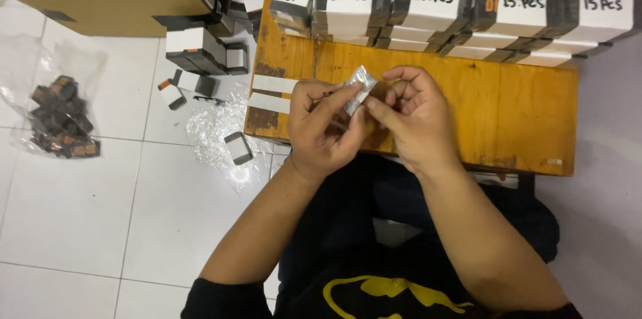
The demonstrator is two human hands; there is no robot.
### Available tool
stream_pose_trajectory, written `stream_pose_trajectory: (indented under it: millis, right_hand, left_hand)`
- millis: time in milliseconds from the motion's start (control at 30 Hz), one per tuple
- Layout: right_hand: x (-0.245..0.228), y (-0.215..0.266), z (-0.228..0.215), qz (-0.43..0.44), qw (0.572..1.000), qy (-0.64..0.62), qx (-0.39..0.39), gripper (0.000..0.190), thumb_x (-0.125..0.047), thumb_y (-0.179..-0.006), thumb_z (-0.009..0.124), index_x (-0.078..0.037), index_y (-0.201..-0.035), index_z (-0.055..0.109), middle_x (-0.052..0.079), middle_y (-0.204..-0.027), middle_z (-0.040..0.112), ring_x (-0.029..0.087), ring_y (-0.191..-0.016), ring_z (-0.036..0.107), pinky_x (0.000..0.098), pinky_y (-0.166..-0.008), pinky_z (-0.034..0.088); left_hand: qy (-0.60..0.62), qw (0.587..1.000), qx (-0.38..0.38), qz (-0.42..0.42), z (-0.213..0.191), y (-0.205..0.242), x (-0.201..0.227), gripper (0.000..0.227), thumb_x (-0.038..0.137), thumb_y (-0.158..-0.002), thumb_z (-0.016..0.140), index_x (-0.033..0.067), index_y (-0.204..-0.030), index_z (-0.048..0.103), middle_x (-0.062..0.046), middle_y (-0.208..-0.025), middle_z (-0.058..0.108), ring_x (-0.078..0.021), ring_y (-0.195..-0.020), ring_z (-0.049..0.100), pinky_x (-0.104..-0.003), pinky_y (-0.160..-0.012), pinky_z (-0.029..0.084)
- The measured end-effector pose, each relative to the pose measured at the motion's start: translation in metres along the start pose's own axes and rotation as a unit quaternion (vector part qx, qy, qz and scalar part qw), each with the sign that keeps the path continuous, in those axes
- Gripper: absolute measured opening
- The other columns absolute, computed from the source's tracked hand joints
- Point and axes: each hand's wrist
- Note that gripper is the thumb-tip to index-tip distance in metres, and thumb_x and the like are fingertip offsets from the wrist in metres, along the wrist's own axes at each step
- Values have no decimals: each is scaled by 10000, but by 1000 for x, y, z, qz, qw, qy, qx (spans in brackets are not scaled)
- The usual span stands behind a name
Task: The person wraps small rectangular items in clear plastic and secures them with white adhesive tape. They then place the wrapped items into small white boxes, seal the boxes with tape, and stack them on a wooden table.
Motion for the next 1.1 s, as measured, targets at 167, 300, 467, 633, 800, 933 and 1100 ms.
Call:
stream_pose_trajectory:
  millis: [167, 300, 467, 633, 800, 933, 1100]
  right_hand:
    - [-6, 4, -9, -13, 999, -32, 18, 439, 87, -671, 606, -39, -1064, 453, 2, -752, 386, 71, -647, 432, 164, -542, 427]
    - [-2, -1, -41, 8, 993, -122, -9, 389, -44, -772, 507, -22, -1146, 400, 75, -1029, 437, 124, -835, 474, 223, -607, 462]
    - [-23, -6, -71, -48, 991, -26, -125, 569, -111, -759, 526, -7, -1286, 338, 155, -1215, 447, 162, -1008, 473, 301, -780, 454]
    - [-44, -7, -95, -105, 985, 41, -133, 647, 42, -617, 684, 10, -1215, 440, 106, -1157, 523, 105, -998, 503, 195, -796, 450]
    - [-45, -8, -126, -194, 956, 210, -71, 547, 48, -563, 752, 11, -1076, 566, 127, -1069, 513, 214, -957, 527, 292, -809, 465]
    - [-45, -4, -127, -219, 949, 222, -53, 531, 44, -547, 766, 7, -1045, 585, 136, -1056, 518, 261, -958, 550, 318, -806, 477]
    - [-42, 0, -128, -222, 929, 293, -51, 576, 20, -561, 767, -33, -1103, 578, 143, -1046, 519, 312, -977, 542, 361, -799, 478]
  left_hand:
    - [4, 999, -27, 18, 0, 6, -2, 341, 9, -742, 576, -30, -1080, 547, -101, -857, 467, -211, -791, 532, -319, -697, 484]
    - [33, 998, -60, 5, -1, 4, -4, 379, -25, -726, 527, -48, -1104, 521, -126, -898, 464, -255, -871, 524, -343, -753, 462]
    - [116, 990, -76, -3, 17, -3, 1, 251, -79, -709, 485, -24, -944, 552, -139, -913, 458, -283, -908, 531, -373, -783, 448]
    - [197, 972, -124, -26, 41, -10, 4, 239, -139, -717, 460, 37, -832, 574, -143, -1018, 427, -337, -1004, 527, -422, -872, 423]
    - [132, 949, -248, -141, 52, -12, 2, 529, -162, -670, 439, 55, -1151, 479, -204, -1191, 357, -367, -1016, 504, -430, -818, 476]
    - [77, 944, -299, -120, 56, -14, 2, 642, -134, -585, 521, 20, -1202, 434, -216, -1150, 436, -392, -977, 526, -418, -785, 499]
    - [11, 949, -287, -131, 57, -8, 2, 612, -116, -609, 666, 11, -1180, 485, -181, -1073, 524, -331, -966, 557, -371, -808, 492]
Point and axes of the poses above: each hand's wrist, its own y-axis away from the middle knuckle, its own z-axis out of the palm, x = y × z
